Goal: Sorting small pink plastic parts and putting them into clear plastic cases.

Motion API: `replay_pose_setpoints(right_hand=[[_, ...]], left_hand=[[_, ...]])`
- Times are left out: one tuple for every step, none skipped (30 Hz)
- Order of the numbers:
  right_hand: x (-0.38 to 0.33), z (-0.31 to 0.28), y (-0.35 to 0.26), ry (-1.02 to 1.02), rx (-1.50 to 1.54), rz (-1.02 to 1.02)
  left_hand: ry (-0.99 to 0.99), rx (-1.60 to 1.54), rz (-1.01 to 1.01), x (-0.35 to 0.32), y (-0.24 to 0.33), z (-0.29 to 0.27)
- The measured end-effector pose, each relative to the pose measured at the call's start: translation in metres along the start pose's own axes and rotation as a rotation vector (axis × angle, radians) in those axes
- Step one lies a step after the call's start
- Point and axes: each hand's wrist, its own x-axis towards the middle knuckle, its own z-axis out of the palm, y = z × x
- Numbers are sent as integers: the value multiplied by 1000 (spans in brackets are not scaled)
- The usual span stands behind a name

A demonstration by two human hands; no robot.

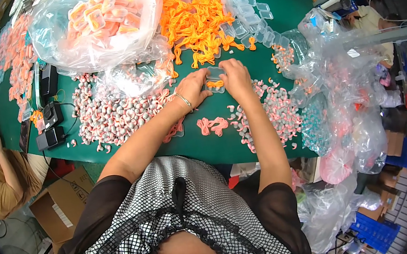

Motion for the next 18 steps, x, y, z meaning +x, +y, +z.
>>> replay_pose_setpoints(right_hand=[[-2, 1, 2, -1, -1, 0], [-5, 1, 4, -14, 81, 31], [-7, -2, 1, -24, 161, 58], [-9, -6, -1, -22, 158, 56], [-14, -12, -4, -66, 246, 76], [-17, -17, -7, -110, 337, 96], [-19, -21, -10, -108, 334, 95], [-21, -24, -13, -110, 227, -40], [-24, -27, -16, -108, 116, -171], [-28, -25, -20, -74, 94, -215], [-30, -20, -18, -69, 88, -215], [-34, -13, -12, -42, 63, -204], [-35, -7, -10, -18, 40, -197], [-35, -3, -8, 33, 76, -183], [-34, -2, -6, 37, 73, -185], [-34, -2, -5, 7, 167, -142], [-34, -3, -4, -23, 260, -100], [-37, -6, -9, -66, 381, 5]], left_hand=[[-14, -56, -54, -1, 3, -2], [-15, -58, -54, -2, 4, -1], [0, -9, -26, -2, 4, -1], [14, 39, 1, -3, 5, -2], [17, 37, 4, -3, 5, -4], [5, 49, 10, -4, 7, -7], [-7, 61, 15, -4, 8, -9], [-4, 61, 17, -5, 6, -7], [19, 86, 65, -6, 2, -4], [43, 112, 112, -5, 0, 0], [46, 111, 119, -3, -1, 4], [55, 103, 126, -1, -1, 6], [67, 96, 130, 2, 0, 8], [69, 96, 137, 4, 1, 10], [67, 105, 103, 5, 2, 11], [66, 115, 70, 7, 4, 11], [69, 116, 77, 7, 4, 9], [43, 70, 116, 3, 5, 3]])
